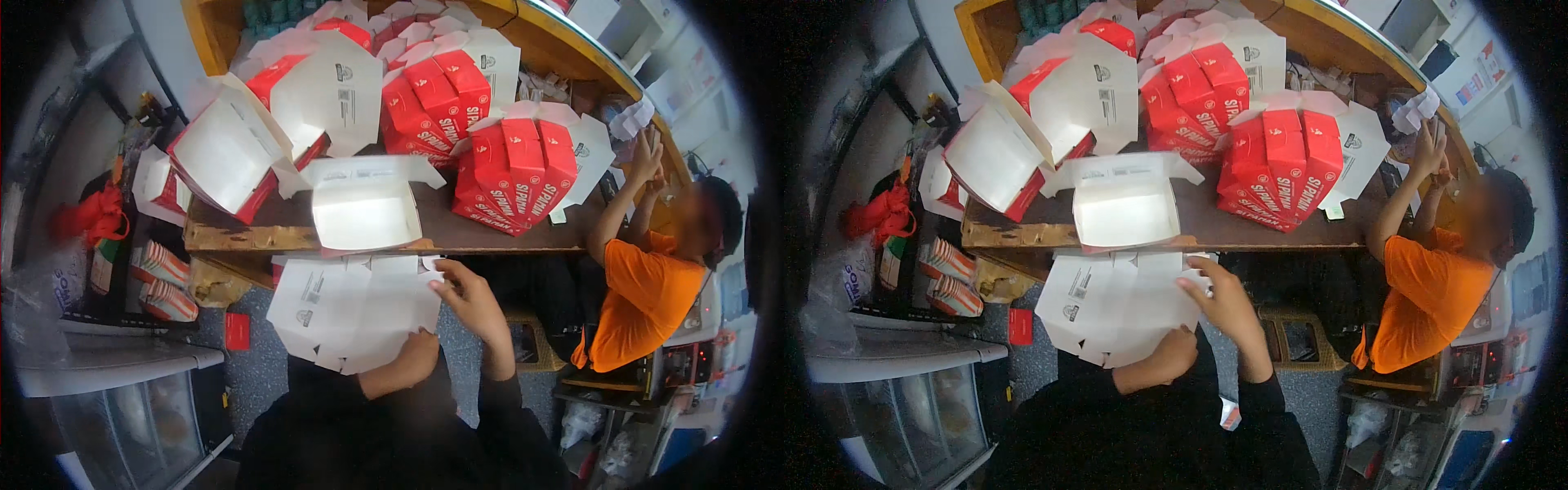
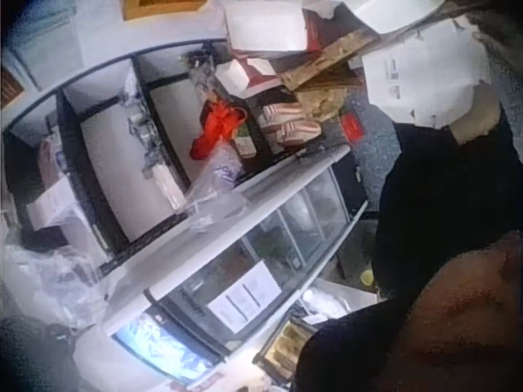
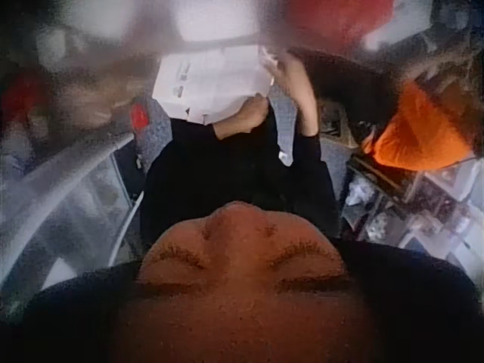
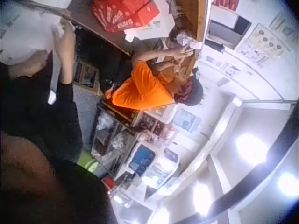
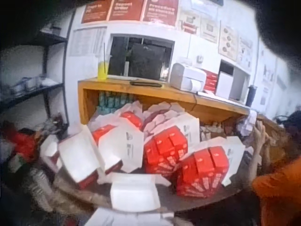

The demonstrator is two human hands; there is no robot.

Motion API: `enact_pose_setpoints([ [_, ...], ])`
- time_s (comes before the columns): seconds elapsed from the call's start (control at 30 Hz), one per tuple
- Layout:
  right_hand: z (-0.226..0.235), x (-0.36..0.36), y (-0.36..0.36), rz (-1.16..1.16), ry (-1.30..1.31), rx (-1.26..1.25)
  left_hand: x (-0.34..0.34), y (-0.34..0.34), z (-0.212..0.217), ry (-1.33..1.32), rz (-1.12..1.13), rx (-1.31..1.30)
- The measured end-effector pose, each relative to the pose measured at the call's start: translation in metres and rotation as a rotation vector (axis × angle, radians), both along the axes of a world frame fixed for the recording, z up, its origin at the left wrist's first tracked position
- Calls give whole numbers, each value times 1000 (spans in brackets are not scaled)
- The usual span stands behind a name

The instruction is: The person assembles red and white branded cardboard boxes by folding the flat pieces into shape and tucking the flaps to secure the structure. The person works at a cluttered counter, handling the boxes one by one and stacking the finished units on the table.

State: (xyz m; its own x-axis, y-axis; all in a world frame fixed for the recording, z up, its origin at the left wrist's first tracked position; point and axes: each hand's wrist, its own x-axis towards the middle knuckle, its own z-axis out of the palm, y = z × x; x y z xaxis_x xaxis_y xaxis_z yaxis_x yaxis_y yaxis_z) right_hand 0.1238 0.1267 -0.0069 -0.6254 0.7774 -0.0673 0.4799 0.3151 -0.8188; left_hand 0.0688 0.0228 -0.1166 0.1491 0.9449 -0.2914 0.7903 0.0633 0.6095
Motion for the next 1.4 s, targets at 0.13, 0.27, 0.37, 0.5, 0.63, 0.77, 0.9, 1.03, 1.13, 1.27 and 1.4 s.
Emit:
enact_pose_setpoints([
  [0.13,-56,45,5,-100,-136,-92,-32,-12,45,-188,176,135],
  [0.27,-61,47,-13,-159,-50,-431,-49,-20,75,-318,262,183],
  [0.37,-31,42,-22,-92,279,-668,-43,-30,109,-301,213,218],
  [0.5,-16,16,-15,-60,392,-325,-41,-30,116,-337,101,166],
  [0.63,-48,2,5,-105,376,-680,-70,-31,132,-460,227,91],
  [0.77,-63,1,-7,-327,764,-1292,-124,-60,127,-508,581,201],
  [0.9,-13,-19,-46,-86,395,-1220,-174,-111,140,-787,780,-37],
  [1.03,5,-61,-77,563,40,-952,-195,-147,125,-877,832,-218],
  [1.13,1,-95,-102,932,401,-200,-216,-170,114,-936,851,-210],
  [1.27,45,-113,-110,1135,376,339,-220,-178,158,-1179,1156,327],
  [1.4,59,-112,-100,1166,501,550,-212,-172,170,-1102,1112,495],
])
